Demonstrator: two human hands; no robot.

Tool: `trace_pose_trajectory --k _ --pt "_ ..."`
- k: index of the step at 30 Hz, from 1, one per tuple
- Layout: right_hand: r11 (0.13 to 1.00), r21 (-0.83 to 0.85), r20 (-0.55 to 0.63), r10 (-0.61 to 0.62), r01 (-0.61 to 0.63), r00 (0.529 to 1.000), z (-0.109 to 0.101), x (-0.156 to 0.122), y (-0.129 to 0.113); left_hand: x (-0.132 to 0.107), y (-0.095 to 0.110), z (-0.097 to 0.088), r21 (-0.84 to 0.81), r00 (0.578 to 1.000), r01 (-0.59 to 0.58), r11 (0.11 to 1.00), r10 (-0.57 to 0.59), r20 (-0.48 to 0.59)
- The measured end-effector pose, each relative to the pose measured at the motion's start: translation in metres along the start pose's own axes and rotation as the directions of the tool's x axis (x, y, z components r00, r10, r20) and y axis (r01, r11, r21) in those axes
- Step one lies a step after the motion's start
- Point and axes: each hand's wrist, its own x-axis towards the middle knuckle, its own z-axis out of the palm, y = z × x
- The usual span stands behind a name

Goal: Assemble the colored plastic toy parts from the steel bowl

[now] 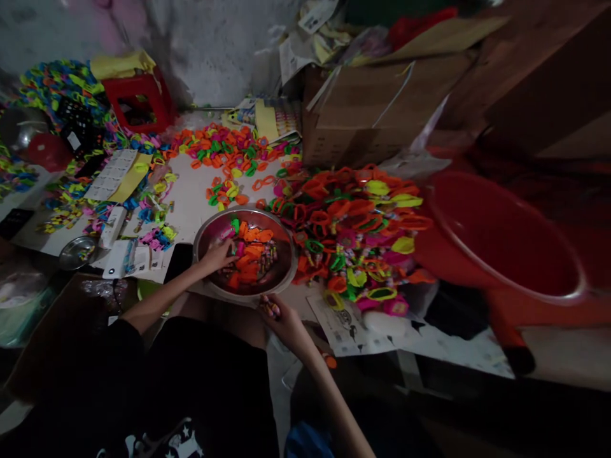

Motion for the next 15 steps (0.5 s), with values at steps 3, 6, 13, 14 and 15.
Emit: trace_pose_trajectory --k 3,6,13,14,15 --pt "1.0 -0.017 0.009 -0.01 0.01 1.0 0.0 0.002 -0.006 -0.021 0.018 -0.015 -0.23 0.987 -0.076 0.97 0.04 -0.155" --pt "0.999 -0.023 -0.013 -0.043 0.042 0.999 -0.001 0.006 -0.02 -0.047 0.043 -0.032 -0.407 0.949 -0.242 0.881 0.127 -0.289" --pt "0.989 -0.02 -0.192 -0.149 0.148 0.97 -0.006 0.008 -0.074 -0.089 0.076 -0.06 -0.169 0.856 -0.425 0.889 0.334 -0.396" --pt "0.988 -0.017 -0.208 -0.153 0.153 0.966 -0.006 0.006 -0.08 -0.092 0.077 -0.062 -0.148 0.85 -0.436 0.888 0.352 -0.393" --pt "0.987 -0.014 -0.225 -0.159 0.16 0.961 -0.007 0.005 -0.085 -0.095 0.079 -0.064 -0.143 0.849 -0.443 0.885 0.363 -0.383"
